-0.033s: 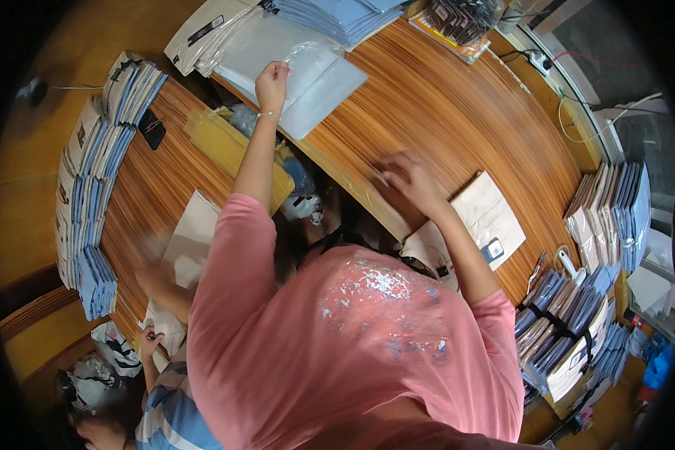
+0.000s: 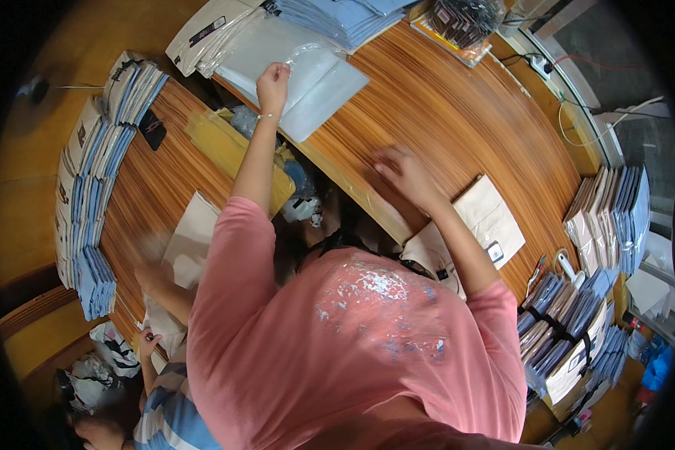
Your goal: The person folds a tan garment around a cardboard insert, smooths it, attaches a tag using a plastic fastener, and places the folded item into a clear plastic bag.
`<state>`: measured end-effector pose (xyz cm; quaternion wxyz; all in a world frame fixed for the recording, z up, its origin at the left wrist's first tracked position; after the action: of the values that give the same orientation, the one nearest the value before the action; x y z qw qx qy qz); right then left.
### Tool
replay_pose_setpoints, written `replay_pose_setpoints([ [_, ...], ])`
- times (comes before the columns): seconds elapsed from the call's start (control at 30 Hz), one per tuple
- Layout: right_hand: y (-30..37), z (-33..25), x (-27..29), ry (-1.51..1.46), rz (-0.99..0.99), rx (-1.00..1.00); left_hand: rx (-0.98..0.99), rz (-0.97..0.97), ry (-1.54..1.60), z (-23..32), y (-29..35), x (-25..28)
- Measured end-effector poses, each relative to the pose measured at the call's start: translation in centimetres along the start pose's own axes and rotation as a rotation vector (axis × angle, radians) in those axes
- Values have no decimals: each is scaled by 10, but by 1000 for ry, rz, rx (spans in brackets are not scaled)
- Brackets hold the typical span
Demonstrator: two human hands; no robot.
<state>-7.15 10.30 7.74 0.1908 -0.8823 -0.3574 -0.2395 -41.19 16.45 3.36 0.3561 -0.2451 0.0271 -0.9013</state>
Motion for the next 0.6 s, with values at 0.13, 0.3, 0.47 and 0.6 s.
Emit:
replay_pose_setpoints([
  [0.13, -128, 31, -44, 5, 129, 148, -147, 20, -98, 21, 10, 3],
  [0.3, -233, 37, -88, 518, 271, 167, -286, 85, -157, 27, 22, 7],
  [0.47, -227, 38, -90, 355, 170, 116, -72, -259, -176, 9, 29, 6],
  [0.6, -190, 27, -68, 122, 279, 222, -195, -342, -210, -18, 17, 2],
])
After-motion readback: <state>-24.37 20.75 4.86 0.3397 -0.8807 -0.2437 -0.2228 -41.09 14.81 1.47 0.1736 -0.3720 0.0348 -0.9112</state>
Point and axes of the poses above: each hand's wrist, its own y-axis away from the middle knuckle, its own x-axis out of the back of the hand, z = x × y, the point moved 3 cm from there along -y, towards the middle knuckle, and after that the axes turned 3 degrees about x, right-handed, at the moved point
